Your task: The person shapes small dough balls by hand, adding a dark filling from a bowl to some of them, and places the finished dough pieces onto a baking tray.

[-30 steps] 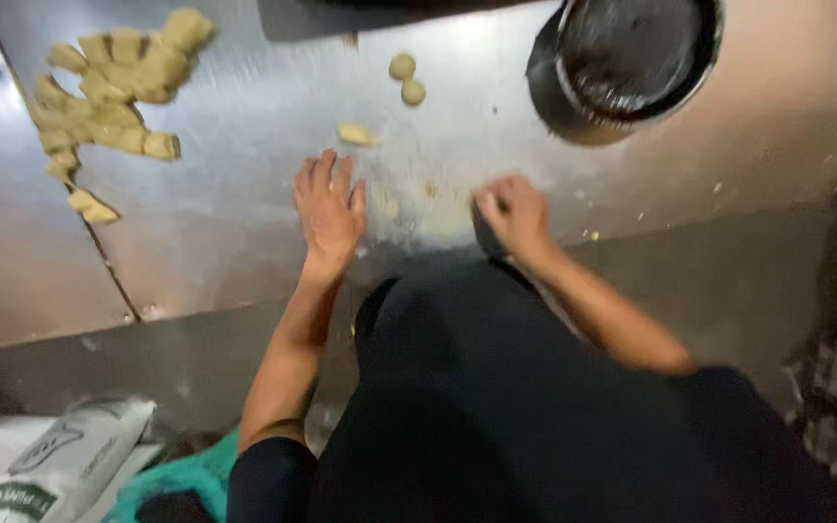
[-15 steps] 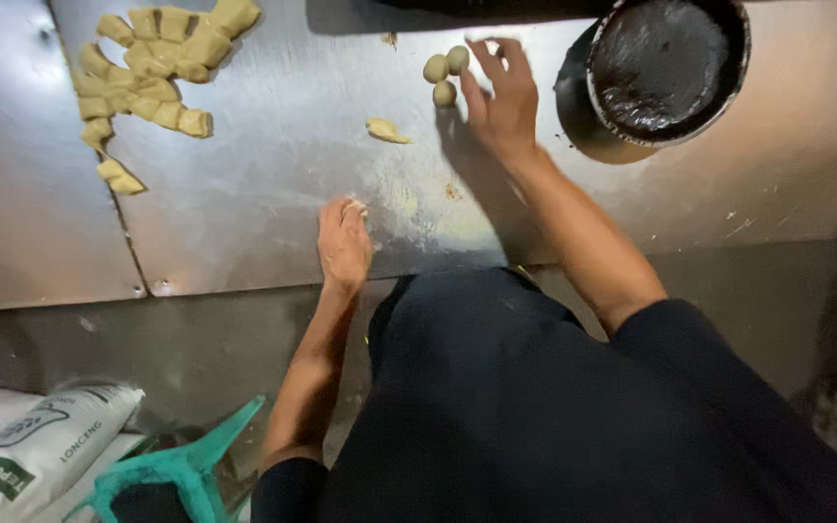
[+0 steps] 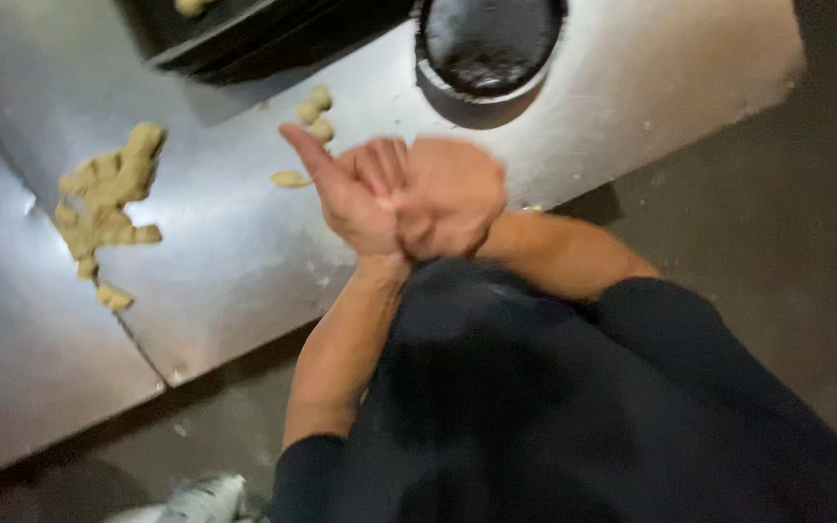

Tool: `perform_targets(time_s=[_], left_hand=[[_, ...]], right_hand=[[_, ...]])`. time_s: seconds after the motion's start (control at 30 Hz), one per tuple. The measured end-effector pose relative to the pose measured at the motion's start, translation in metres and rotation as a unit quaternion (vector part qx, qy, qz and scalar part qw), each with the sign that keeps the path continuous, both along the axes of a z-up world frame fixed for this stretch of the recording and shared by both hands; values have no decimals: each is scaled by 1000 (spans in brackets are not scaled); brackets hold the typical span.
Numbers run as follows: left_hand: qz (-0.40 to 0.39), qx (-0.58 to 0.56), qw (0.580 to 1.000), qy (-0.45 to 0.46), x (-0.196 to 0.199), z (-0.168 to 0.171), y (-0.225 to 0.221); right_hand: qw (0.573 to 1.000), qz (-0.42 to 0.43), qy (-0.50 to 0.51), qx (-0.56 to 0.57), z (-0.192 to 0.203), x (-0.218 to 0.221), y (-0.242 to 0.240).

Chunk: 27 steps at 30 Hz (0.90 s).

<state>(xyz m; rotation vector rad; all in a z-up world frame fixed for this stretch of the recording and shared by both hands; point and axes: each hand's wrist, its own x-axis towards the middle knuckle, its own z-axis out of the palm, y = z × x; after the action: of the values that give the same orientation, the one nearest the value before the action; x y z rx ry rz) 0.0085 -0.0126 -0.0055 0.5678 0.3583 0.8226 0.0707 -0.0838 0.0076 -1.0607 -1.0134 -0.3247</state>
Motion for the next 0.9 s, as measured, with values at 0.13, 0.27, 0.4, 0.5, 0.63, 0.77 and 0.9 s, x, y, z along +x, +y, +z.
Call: perform_targets(time_s=[0.13,0.27,0.4,0.5,0.63,0.77,0.9], left_hand=[[-118,26,944,307,-2,-63,10],[-294,-207,883,302,21,-119,33],[-255,-151,903,309,60,-169,40],[-200,-244,908,275,78,-193,25],[-174,-243,922,246,72,-174,21],[-265,-66,917,290,61,-110,36],[-227,9,939,259,25,-60,47]], right_hand=[[892,68,307,-326,-56,-1,-28],[775,264,416,-396,-103,78,-66],[883,-5,56,-465,-156,153,-49],[824,-25,-53,-563,-195,164,-26],[826,61,57,-558,-175,175,-27],[748,245,452,-420,-107,156,-36],[759,243,369,-479,-56,120,-17]])
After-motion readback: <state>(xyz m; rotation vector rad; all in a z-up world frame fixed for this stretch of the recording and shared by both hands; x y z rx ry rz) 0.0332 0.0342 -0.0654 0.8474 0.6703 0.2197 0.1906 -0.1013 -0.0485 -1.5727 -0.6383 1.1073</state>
